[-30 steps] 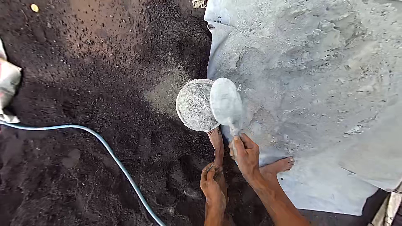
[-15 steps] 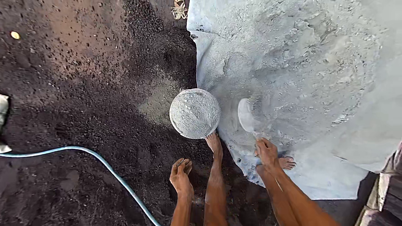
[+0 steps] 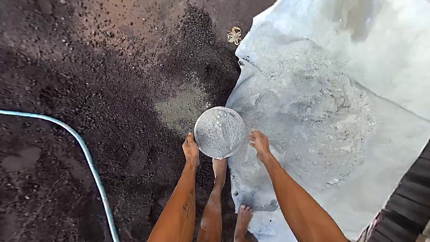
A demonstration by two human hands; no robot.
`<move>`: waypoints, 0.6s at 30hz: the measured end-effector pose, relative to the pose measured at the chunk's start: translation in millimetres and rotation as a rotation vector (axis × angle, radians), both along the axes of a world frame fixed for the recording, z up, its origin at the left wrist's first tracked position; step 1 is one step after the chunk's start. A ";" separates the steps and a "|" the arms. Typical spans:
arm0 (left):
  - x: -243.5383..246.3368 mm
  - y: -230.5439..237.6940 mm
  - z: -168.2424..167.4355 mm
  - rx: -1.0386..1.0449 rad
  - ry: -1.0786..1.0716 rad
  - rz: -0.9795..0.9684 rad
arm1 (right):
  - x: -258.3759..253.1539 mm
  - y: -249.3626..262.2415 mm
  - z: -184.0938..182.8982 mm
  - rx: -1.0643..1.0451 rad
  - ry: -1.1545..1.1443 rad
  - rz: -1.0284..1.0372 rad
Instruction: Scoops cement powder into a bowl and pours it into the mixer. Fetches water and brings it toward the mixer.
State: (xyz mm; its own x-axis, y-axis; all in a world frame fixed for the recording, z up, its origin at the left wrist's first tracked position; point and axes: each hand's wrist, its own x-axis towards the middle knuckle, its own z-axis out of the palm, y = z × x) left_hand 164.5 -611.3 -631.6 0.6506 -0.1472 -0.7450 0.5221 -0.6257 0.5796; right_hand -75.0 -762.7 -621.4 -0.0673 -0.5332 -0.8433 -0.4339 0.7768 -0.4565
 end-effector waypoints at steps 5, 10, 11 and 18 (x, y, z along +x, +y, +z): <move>10.4 5.5 9.7 0.022 0.120 0.008 | 39.7 -18.8 11.4 0.128 -0.023 -0.052; -23.3 75.5 104.5 -0.121 0.162 0.145 | 11.0 34.3 113.5 0.042 -0.066 -0.033; -33.0 93.1 134.3 -0.167 0.181 0.166 | 2.7 45.8 141.6 0.012 -0.082 -0.002; -154.1 254.1 315.3 -0.328 0.150 0.515 | -44.9 161.0 348.8 -0.081 -0.153 0.524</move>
State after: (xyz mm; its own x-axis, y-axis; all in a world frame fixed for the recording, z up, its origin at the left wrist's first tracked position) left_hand 10.4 -357.2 -316.3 0.5905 -0.0795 -0.8031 0.7999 -0.0746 0.5955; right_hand -119.9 -601.7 -272.5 0.3449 -0.5258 -0.7776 -0.6773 0.4341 -0.5940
